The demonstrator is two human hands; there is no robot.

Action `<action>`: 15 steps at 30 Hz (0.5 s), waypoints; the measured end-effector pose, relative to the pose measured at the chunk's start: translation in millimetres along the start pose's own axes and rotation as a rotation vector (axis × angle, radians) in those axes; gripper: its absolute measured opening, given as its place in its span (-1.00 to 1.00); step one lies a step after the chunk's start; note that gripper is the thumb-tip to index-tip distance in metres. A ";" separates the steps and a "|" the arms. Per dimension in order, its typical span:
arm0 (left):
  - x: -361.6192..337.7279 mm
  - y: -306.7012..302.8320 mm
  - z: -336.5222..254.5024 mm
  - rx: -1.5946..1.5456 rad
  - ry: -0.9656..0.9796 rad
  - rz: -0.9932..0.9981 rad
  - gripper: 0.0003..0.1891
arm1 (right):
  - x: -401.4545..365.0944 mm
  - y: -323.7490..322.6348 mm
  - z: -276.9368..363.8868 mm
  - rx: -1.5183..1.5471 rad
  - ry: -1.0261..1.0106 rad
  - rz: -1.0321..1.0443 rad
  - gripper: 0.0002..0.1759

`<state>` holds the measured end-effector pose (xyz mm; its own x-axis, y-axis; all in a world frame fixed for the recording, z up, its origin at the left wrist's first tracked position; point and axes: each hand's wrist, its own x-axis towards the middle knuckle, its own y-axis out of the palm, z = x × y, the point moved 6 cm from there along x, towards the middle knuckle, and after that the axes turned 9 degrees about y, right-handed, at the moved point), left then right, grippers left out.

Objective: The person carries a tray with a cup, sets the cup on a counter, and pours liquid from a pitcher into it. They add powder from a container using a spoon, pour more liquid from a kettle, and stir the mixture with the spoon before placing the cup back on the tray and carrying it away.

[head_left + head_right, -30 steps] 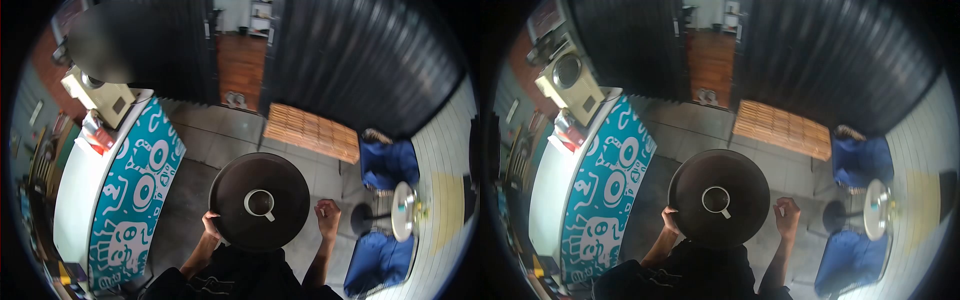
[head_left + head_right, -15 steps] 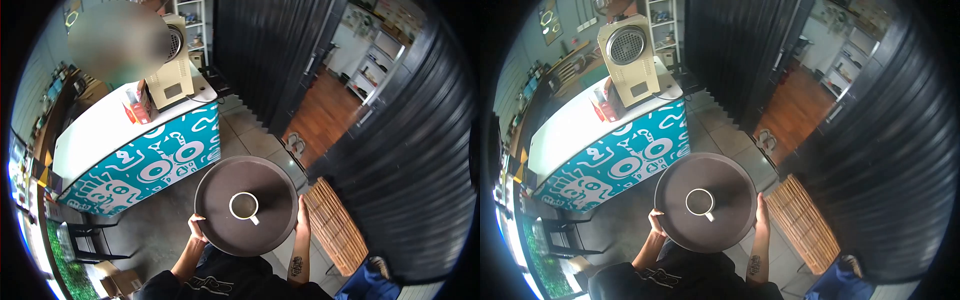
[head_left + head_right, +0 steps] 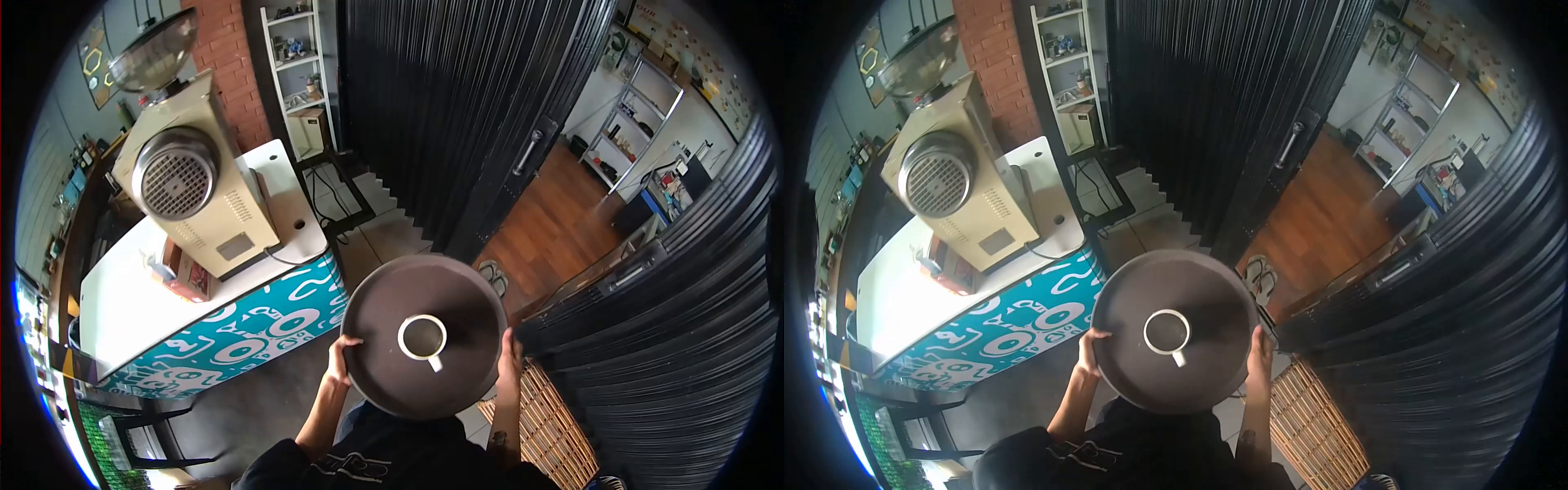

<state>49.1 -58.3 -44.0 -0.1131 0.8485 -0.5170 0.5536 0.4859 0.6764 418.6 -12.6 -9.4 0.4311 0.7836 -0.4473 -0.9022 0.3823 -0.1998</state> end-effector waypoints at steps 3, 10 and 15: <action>35.7 48.1 -17.4 0.018 -0.106 0.013 -0.73 | 16.9 15.4 52.6 0.108 0.034 0.005 -0.24; 137.5 96.4 -52.8 -0.053 0.033 0.043 -0.68 | 131.1 83.3 107.6 0.040 -0.002 0.034 -0.24; 204.9 137.0 -80.9 0.100 0.251 -0.198 -0.56 | 222.5 151.3 170.7 -0.094 0.000 0.149 -0.24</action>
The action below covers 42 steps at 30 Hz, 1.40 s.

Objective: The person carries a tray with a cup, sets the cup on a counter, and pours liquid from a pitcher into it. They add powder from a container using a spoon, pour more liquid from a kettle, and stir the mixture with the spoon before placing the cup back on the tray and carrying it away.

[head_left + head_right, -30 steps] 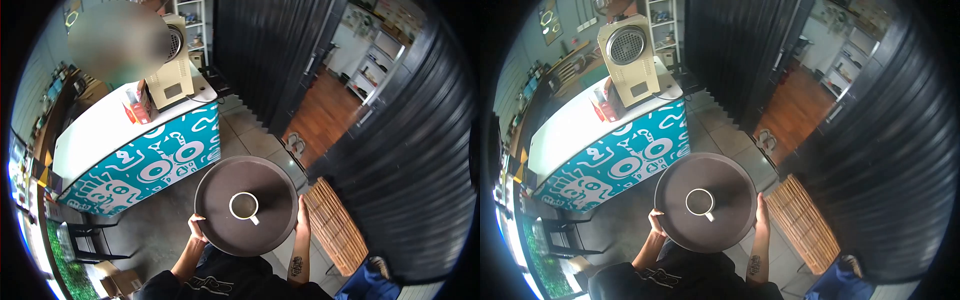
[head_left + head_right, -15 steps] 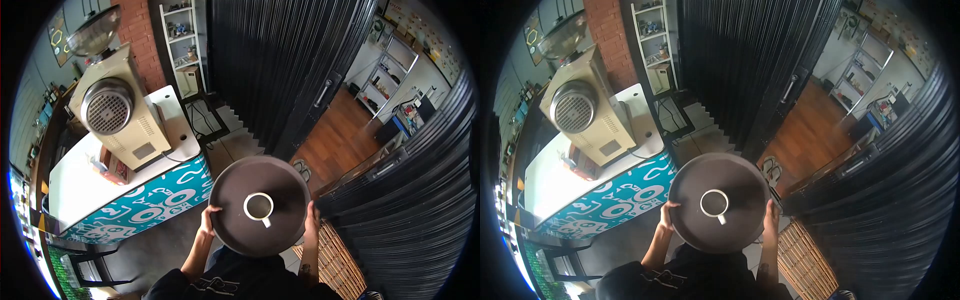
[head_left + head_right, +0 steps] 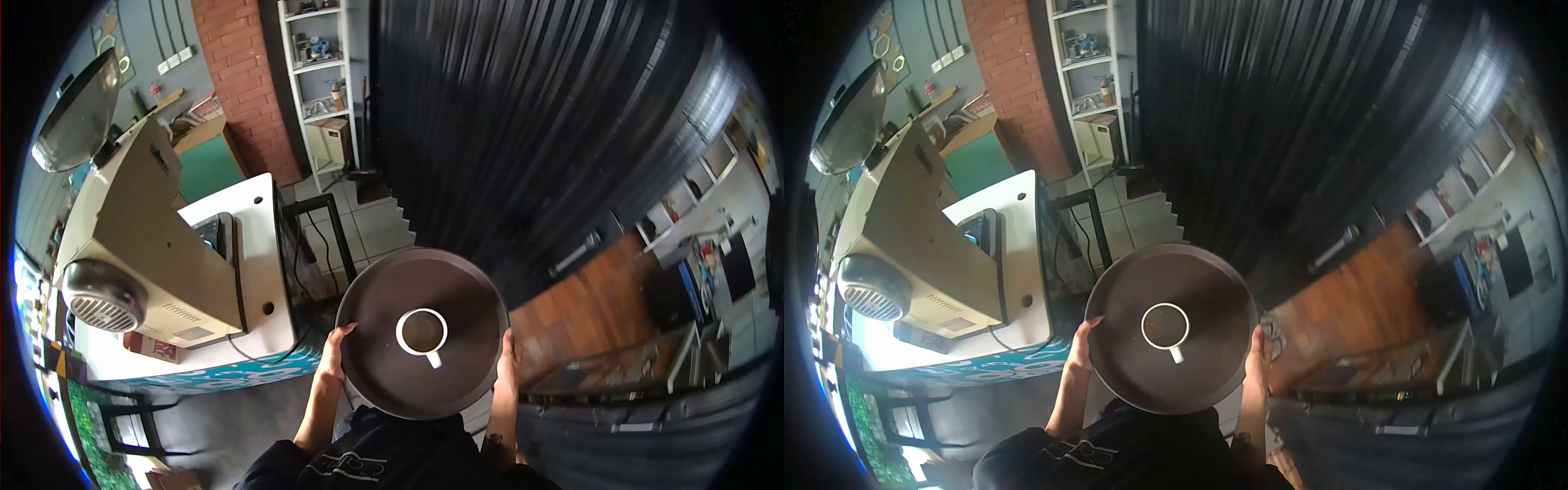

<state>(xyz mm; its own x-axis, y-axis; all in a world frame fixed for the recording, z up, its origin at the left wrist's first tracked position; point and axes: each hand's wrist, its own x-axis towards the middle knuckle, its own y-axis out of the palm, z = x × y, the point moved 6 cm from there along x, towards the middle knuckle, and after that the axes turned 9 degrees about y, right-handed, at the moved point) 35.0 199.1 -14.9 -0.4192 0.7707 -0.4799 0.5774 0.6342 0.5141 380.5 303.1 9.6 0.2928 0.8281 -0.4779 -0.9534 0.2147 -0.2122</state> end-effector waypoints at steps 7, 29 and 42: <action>86.0 70.4 -23.4 -0.289 0.130 -0.038 -0.55 | 140.8 90.7 123.3 -0.029 -0.212 0.245 -0.40; 389.4 130.5 -189.4 -0.105 0.321 -0.373 -0.56 | 346.7 408.5 321.3 -0.047 -0.105 0.542 -0.31; 501.5 51.2 -298.8 -0.138 0.332 -0.719 -0.54 | 391.8 712.7 380.5 -0.388 -0.243 0.985 -0.34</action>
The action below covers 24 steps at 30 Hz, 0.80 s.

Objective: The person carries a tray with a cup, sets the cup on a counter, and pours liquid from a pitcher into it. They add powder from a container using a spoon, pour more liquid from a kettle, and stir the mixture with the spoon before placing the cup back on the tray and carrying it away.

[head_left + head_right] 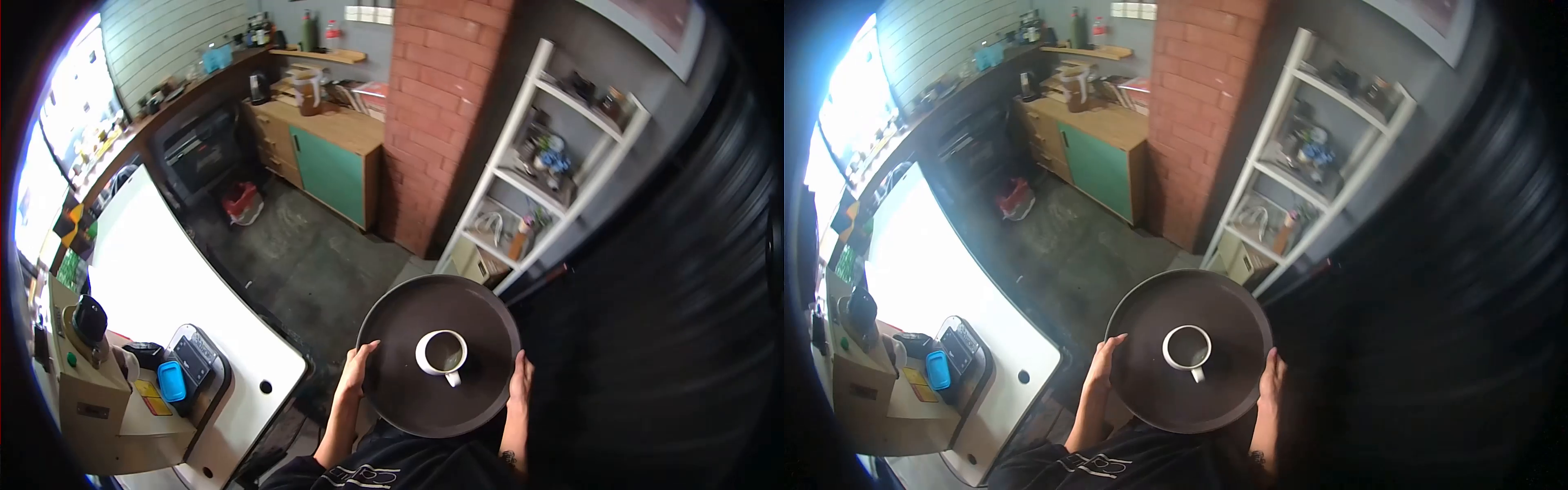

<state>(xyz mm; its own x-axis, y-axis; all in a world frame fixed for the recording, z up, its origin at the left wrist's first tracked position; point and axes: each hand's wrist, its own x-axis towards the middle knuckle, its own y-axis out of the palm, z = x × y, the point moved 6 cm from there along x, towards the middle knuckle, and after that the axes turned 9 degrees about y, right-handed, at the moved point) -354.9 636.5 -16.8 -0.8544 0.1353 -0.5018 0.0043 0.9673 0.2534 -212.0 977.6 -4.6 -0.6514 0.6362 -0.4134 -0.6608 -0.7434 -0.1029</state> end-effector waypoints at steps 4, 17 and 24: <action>40.6 13.3 -42.3 -0.066 0.101 -0.189 -0.58 | 122.4 47.1 0.6 -0.165 0.048 0.121 -0.30; 185.4 -31.0 -94.9 -0.272 0.310 -0.468 -0.39 | 285.0 311.6 140.1 -0.184 -0.220 0.656 -0.78; 304.4 -82.8 -154.4 -0.277 0.329 -0.513 -0.43 | 368.7 445.7 135.6 -0.165 -0.216 0.565 -0.84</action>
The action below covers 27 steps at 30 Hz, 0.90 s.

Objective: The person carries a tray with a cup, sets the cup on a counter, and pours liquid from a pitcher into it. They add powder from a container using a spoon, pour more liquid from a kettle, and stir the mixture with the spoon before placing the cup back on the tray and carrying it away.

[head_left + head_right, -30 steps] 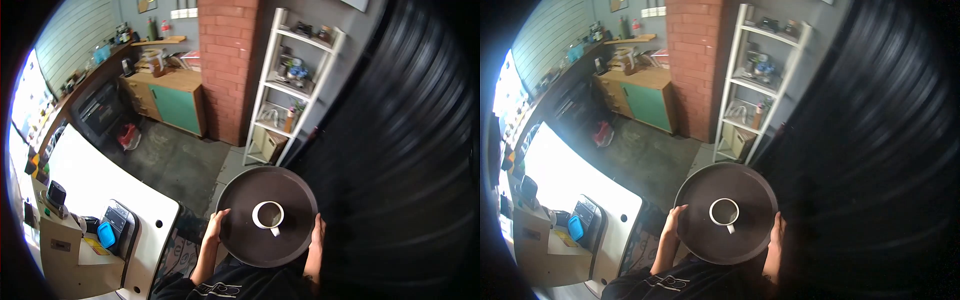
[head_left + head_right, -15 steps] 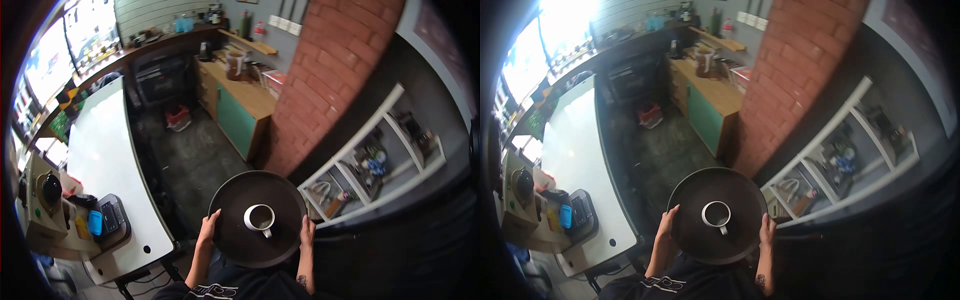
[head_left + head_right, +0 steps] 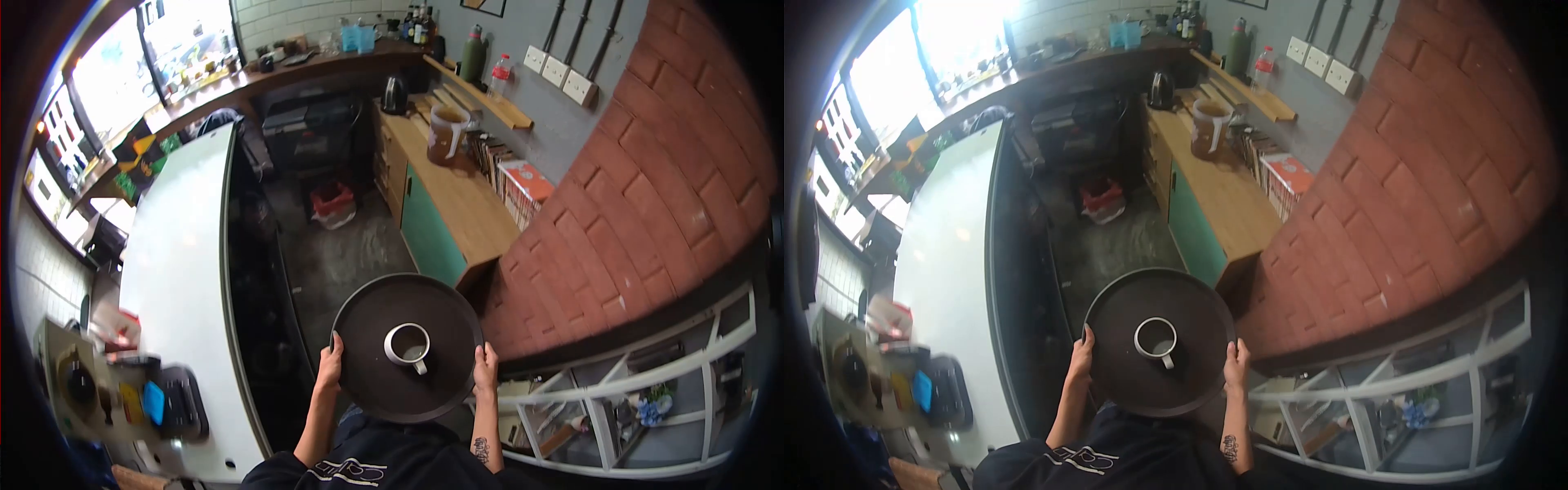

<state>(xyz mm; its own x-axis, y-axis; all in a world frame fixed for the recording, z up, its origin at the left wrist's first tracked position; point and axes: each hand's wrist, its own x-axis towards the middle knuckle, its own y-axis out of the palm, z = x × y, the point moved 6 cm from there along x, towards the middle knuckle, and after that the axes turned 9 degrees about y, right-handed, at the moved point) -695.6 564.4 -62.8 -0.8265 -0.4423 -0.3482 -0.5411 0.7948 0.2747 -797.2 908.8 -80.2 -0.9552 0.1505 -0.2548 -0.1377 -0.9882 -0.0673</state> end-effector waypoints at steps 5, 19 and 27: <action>116.8 35.6 -20.3 0.085 -0.022 0.007 -0.38 | 91.5 36.9 -0.7 -0.145 0.067 -0.137 -0.73; 365.9 149.8 -9.5 0.217 -0.159 0.203 -0.35 | 270.9 81.0 10.2 -0.423 0.153 -0.567 -0.76; 457.8 236.3 -3.3 0.308 -0.189 0.206 -0.44 | 362.9 64.6 3.5 -0.660 0.106 -0.676 -0.78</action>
<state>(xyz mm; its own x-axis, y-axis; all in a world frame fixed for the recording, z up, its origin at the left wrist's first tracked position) -1202.4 548.4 -154.4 -0.8538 -0.1999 -0.4808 -0.2720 0.9586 0.0844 -1153.7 899.4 -173.6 -0.6943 0.7182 -0.0468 -0.4454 -0.4799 -0.7559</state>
